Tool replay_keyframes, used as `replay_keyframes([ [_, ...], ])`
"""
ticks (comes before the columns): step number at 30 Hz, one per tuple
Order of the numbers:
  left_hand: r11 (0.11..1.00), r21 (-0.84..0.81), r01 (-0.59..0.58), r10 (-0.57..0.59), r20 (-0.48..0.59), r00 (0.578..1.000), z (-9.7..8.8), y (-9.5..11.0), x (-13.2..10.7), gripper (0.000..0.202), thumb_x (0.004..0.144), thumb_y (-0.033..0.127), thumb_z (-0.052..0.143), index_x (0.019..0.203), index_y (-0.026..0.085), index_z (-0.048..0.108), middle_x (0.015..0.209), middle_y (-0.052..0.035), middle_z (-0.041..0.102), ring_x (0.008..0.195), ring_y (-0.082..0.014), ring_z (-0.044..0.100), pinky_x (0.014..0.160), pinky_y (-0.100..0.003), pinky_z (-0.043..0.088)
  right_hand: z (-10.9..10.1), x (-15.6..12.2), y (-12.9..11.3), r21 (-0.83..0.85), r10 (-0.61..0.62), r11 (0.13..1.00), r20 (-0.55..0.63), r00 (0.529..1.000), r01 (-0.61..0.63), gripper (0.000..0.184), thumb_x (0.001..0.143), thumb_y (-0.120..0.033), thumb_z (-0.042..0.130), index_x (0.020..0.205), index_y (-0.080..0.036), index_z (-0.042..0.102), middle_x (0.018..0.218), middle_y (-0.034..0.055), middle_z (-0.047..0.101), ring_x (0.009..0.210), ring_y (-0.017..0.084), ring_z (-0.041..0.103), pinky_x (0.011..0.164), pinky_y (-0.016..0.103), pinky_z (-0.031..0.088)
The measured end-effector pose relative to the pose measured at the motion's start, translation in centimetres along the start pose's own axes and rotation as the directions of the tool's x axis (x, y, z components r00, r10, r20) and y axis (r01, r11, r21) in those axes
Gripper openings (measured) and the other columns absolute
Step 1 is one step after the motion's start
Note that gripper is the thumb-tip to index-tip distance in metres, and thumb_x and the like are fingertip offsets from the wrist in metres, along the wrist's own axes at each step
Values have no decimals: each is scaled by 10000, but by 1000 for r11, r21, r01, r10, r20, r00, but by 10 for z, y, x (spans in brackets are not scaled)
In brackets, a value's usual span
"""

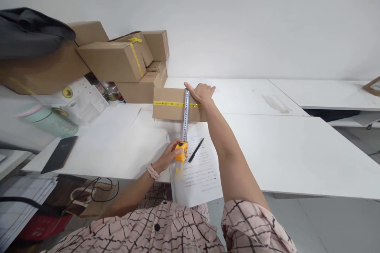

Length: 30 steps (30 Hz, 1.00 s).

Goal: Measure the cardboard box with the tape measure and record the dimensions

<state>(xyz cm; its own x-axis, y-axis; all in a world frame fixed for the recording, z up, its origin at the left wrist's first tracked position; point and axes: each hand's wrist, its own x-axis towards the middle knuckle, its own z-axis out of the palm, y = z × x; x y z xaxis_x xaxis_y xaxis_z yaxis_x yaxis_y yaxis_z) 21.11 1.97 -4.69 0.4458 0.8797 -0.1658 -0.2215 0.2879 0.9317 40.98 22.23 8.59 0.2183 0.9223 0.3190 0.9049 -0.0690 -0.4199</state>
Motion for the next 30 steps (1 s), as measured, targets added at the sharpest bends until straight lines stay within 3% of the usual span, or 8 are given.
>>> replay_keyframes([
  [6,999,38,-19,18,32,999,-1,-4,4,489,711,426,803,1069,211,549,1032,-36,629,786,-130,621,691,-253,524,4,3,-3,-30,5,1000,0,1000,-5,903,852,-834,276,1007,-68,728,976,259,700,1115,439,605,1048,659,296],
  [10,997,72,6,-11,64,998,-12,3,4,500,736,438,791,1092,206,529,1003,-53,665,779,-141,641,689,-259,520,3,3,-4,-38,-16,999,9,1000,17,909,868,-821,237,1029,-70,723,980,256,702,1114,423,609,1020,614,346],
  [16,993,-40,107,-104,86,991,-38,11,5,548,704,428,809,1113,195,527,980,-80,688,824,-195,681,725,-318,550,0,0,-5,-42,24,999,18,1000,-23,929,857,-836,251,1018,-58,731,988,277,695,1095,426,612,953,546,412],
  [21,988,-71,135,-129,86,988,-40,8,9,556,700,422,818,1122,200,531,1019,-82,677,912,-235,681,755,-371,571,-1,-4,-6,-63,11,998,-8,1000,-12,944,840,-863,235,973,-79,743,917,243,706,1009,377,642,895,481,442],
  [25,995,-34,91,-87,99,991,-38,8,4,542,725,441,802,1122,192,530,1033,-82,677,932,-233,674,789,-369,554,-3,-6,-6,-104,14,995,20,1000,-11,982,856,-852,179,970,-51,736,928,254,700,977,357,644,869,459,433],
  [30,1000,25,8,-11,109,994,-42,1,-23,574,776,443,767,1216,209,482,1071,-83,679,887,-194,663,797,-324,514,-4,-16,-7,-109,-10,994,-29,1000,7,922,922,-774,143,926,-63,730,904,245,690,941,335,636,837,440,414],
])
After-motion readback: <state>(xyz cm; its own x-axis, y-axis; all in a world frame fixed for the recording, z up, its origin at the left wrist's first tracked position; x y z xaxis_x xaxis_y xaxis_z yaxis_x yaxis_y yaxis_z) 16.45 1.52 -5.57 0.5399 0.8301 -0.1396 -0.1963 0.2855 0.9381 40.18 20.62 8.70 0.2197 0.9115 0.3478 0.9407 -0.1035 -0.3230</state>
